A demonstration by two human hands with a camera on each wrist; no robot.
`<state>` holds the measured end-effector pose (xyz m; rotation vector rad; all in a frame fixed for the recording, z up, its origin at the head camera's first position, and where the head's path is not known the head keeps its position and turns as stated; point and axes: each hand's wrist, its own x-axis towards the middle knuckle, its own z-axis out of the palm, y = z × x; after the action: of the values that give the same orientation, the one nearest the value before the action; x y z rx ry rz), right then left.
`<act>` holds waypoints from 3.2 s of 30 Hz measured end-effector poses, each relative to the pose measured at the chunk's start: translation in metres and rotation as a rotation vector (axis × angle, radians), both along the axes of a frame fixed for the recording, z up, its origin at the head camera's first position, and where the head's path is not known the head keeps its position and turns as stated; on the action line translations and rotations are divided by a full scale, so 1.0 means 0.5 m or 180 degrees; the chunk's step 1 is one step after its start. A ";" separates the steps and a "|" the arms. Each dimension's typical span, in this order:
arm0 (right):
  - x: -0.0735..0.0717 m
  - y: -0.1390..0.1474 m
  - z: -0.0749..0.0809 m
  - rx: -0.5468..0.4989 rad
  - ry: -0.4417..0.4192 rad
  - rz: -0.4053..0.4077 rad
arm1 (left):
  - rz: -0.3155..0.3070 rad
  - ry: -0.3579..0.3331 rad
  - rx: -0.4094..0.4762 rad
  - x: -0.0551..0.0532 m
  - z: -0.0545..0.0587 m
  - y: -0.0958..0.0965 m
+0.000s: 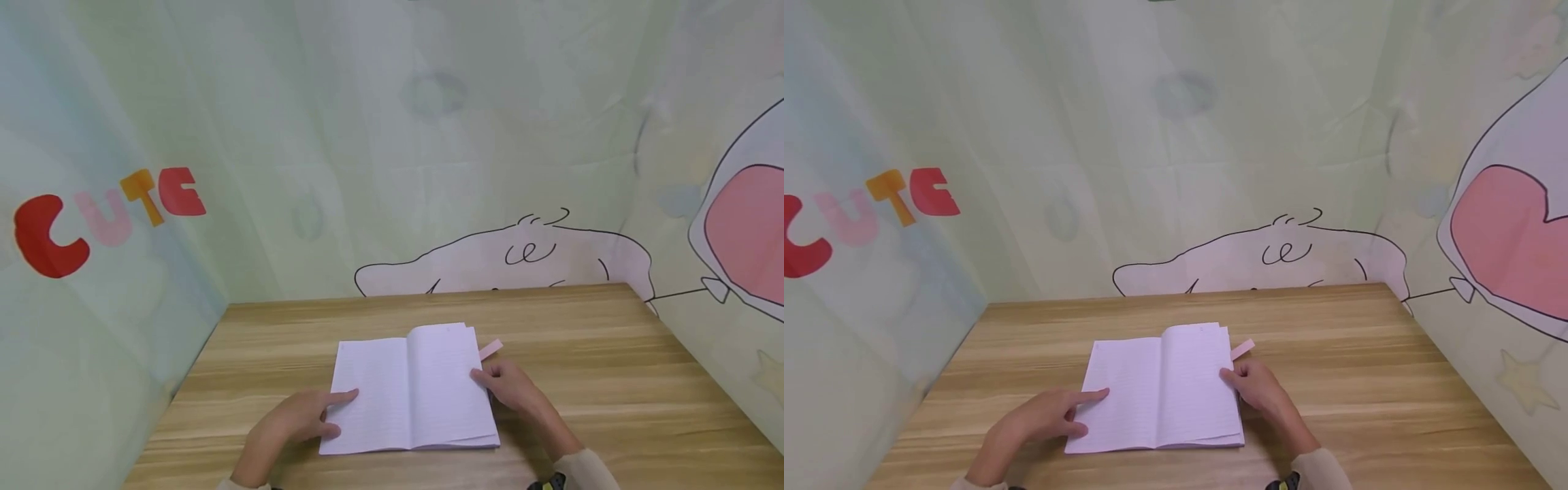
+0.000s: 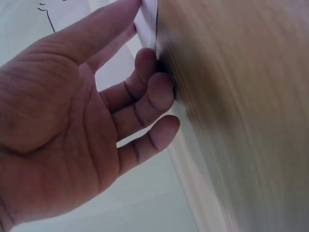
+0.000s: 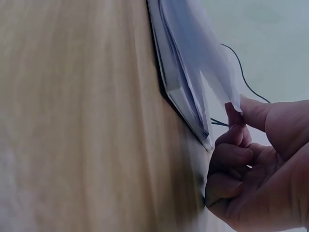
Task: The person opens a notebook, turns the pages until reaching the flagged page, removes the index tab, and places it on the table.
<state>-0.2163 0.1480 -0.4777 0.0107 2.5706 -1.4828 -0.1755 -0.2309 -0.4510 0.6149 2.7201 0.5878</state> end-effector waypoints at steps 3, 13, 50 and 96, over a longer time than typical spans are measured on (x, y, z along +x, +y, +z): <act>-0.002 -0.003 0.000 0.0093 0.0009 -0.0068 | 0.0018 -0.0033 0.0004 0.000 0.002 0.000; -0.013 -0.006 -0.004 0.0349 0.0097 -0.0181 | -0.0059 0.0001 0.0070 -0.001 -0.001 -0.006; 0.002 -0.015 0.057 0.0282 0.0480 0.0263 | -0.0199 0.0079 0.0132 0.001 0.002 -0.018; -0.004 -0.128 0.031 -0.0941 0.0301 0.0834 | -0.0427 0.0319 0.0221 -0.002 0.014 -0.010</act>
<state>-0.2185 0.0838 -0.4622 -0.4258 2.2826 -1.7727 -0.1764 -0.2358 -0.4439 0.8587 2.7324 0.6357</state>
